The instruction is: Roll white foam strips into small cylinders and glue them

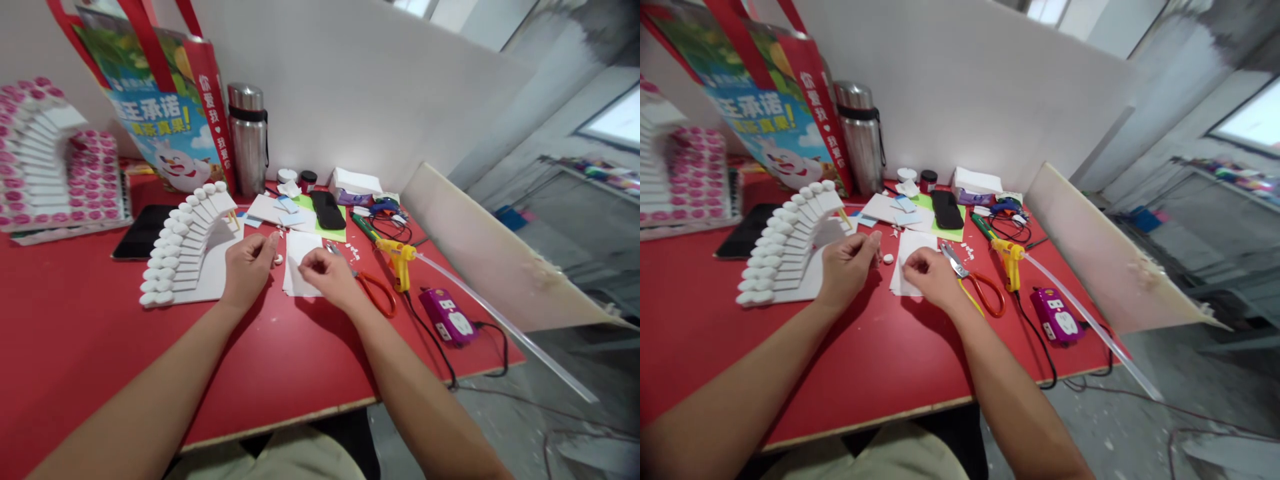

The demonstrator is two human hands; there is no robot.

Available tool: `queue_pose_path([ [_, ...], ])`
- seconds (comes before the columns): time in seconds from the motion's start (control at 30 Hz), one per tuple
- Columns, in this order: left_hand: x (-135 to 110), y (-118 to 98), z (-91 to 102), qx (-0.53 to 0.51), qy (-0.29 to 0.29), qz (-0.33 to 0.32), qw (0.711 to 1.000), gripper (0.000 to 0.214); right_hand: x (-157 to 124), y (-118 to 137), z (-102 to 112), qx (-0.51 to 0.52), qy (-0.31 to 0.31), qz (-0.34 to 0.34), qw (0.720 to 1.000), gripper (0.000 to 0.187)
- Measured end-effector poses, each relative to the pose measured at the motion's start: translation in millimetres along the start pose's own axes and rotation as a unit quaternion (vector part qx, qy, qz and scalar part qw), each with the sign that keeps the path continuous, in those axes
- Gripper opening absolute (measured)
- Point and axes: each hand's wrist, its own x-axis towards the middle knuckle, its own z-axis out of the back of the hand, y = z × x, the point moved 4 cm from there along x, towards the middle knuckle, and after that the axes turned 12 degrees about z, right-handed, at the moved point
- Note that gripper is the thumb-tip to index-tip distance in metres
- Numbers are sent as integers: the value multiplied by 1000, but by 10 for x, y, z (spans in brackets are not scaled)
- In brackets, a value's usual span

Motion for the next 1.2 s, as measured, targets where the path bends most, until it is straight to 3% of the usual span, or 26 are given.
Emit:
queue_pose_path([
  [0.07, 21, 41, -19, -33, 22, 21, 999, 37, 32, -47, 182, 124, -88, -36, 988, 11],
  [0.13, 41, 69, -45, -74, 42, 39, 996, 29, 44, -72, 340, 258, -162, -66, 950, 17],
  [0.2, 57, 80, -78, -109, 63, 53, 991, 29, 46, -65, 426, 366, -182, -90, 908, 19],
  [0.27, 63, 82, -120, -141, 88, 67, 984, 40, 44, -32, 450, 422, -166, -96, 886, 22],
  [0.47, 41, 122, -232, -225, 182, 163, 943, 72, 26, -10, 382, 410, -111, -110, 899, 32],
  [0.63, 47, 75, -208, -242, 204, 157, 936, 78, 36, -59, 387, 413, -93, -146, 894, 48],
  [0.73, 20, 45, -236, -244, 232, 181, 924, 80, 22, -86, 335, 381, -60, -172, 907, 60],
  [0.83, -16, 22, -262, -235, 249, 194, 919, 83, -11, -102, 238, 330, -8, -191, 924, 60],
  [1.0, -4, 101, -241, -248, 238, 221, 913, 68, -33, -87, 190, 271, 14, -171, 947, 43],
  [1.1, 27, 185, -229, -215, 243, 248, 913, 48, -24, -84, 221, 287, -6, -161, 944, 44],
  [1.2, 58, 205, -209, -206, 243, 249, 915, 43, -13, -99, 239, 315, -10, -158, 936, 51],
])
